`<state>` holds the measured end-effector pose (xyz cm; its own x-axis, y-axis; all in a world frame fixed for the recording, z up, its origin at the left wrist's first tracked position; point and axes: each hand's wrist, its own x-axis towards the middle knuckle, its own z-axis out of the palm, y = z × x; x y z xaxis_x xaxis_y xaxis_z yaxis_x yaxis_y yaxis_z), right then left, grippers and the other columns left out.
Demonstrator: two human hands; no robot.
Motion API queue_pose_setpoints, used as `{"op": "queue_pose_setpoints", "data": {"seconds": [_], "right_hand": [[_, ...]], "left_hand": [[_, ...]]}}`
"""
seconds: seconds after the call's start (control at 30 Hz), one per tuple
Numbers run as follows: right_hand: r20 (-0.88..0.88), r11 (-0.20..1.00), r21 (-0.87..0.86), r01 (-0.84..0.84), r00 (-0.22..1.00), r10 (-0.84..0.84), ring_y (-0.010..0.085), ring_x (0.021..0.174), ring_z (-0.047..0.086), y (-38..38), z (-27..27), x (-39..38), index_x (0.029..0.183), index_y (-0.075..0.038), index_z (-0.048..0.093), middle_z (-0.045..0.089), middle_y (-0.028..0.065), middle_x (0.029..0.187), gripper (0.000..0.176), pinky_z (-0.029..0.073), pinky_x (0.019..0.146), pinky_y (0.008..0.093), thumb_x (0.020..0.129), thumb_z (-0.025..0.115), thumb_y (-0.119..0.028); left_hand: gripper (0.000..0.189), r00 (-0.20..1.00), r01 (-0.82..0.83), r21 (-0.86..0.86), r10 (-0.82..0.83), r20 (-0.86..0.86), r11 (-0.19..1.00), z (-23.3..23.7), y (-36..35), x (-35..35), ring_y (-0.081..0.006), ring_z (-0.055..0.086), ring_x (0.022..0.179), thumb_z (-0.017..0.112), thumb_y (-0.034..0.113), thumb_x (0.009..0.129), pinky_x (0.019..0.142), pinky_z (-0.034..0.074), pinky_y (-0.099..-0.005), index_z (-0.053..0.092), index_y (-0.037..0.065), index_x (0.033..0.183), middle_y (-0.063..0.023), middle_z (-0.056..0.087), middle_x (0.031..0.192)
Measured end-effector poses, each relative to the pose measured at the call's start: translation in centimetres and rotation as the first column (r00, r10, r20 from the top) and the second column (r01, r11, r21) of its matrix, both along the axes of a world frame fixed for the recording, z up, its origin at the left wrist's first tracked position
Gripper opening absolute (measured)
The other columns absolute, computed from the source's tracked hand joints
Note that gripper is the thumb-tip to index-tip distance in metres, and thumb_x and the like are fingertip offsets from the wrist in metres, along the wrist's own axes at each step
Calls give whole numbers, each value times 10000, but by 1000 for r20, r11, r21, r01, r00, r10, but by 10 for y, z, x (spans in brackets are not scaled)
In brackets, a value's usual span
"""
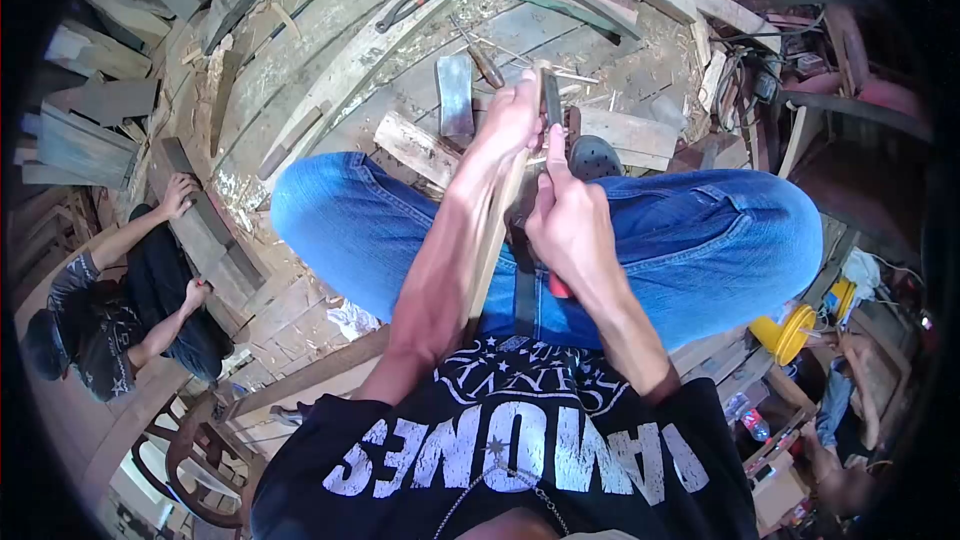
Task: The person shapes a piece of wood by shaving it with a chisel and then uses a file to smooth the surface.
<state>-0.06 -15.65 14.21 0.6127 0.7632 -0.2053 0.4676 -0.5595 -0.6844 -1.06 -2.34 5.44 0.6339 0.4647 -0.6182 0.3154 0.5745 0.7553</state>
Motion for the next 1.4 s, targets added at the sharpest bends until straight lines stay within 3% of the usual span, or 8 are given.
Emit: {"op": "queue_pose_setpoints", "data": {"seconds": [0.2, 0.23, 0.3, 0.37, 0.67, 0.77, 1.03, 1.4], "right_hand": [[140, 993, -114, -15, 990, 31, 383, 542, 634, 11, -7, 15, 1336, 142, 397, 605, 268, 634, 568, 515, 538, 469, 813, 529, -34], [218, 982, -190, 14, 976, 28, 364, 533, 645, 20, -5, 27, 1315, 177, 399, 620, 263, 638, 590, 531, 532, 466, 784, 544, -36], [48, 982, -28, 188, 981, -187, 339, 501, 637, 37, 15, 55, 1330, 161, 395, 628, 255, 652, 581, 520, 491, 464, 808, 546, -44], [195, 991, 70, 114, 973, -126, 406, 632, 645, 22, 17, 59, 1349, 77, 438, 614, 282, 698, 517, 518, 632, 476, 849, 524, -24], [-29, 998, 52, 45, 999, -43, 361, 502, 618, -24, 37, 15, 1393, -8, 433, 555, 213, 553, 518, 483, 505, 420, 886, 536, -35], [21, 997, 55, -63, 998, 62, 355, 510, 613, -31, 25, -4, 1389, 32, 420, 573, 220, 600, 549, 483, 504, 442, 860, 561, -13], [169, 981, -153, -122, 974, 147, 356, 534, 609, -29, 21, -11, 1399, 48, 396, 590, 220, 634, 592, 479, 525, 445, 832, 566, 34], [177, 990, -74, -123, 975, 134, 368, 482, 604, -38, 7, -10, 1394, 76, 379, 571, 232, 558, 626, 502, 475, 471, 802, 570, 8]], "left_hand": [[544, 994, -8, -50, 14, 107, 999, -5, 2, -3, -131, 392, 442, 285, 402, 1037, 428, 350, -298, 563, 38, 743, -15, 460, 553], [561, 956, -273, -44, 276, 97, 961, -5, -39, 12, -137, 436, 469, 279, 394, 1044, 449, 371, -295, 612, 13, 802, -15, 495, 577], [571, 892, 450, 217, -449, -57, 866, -37, -67, -10, -140, 484, 510, 314, 458, 1030, 483, 404, -301, 632, -3, 921, -8, 527, 610], [571, 988, -18, -193, 47, 148, 981, -18, -43, -11, -120, 444, 436, 358, 556, 994, 390, 341, -254, 578, 32, 934, -11, 500, 575], [487, 941, 89, -556, 113, 319, 827, 7, -3, -16, -74, 300, 341, 344, 502, 1013, 323, 248, -229, 490, 98, 783, 27, 364, 492], [477, 995, -51, -418, 84, 61, 907, 21, -6, -7, -79, 319, 339, 378, 501, 1003, 319, 270, -223, 527, 93, 807, 21, 393, 505], [493, 997, -5, -247, 23, 70, 969, 14, -9, -5, -100, 383, 410, 358, 523, 1002, 375, 316, -239, 553, 86, 883, -8, 444, 577], [469, 997, -34, -288, 51, 53, 957, 22, -7, -4, -81, 401, 489, 366, 489, 1011, 384, 317, -228, 541, 56, 974, -10, 451, 644]]}}
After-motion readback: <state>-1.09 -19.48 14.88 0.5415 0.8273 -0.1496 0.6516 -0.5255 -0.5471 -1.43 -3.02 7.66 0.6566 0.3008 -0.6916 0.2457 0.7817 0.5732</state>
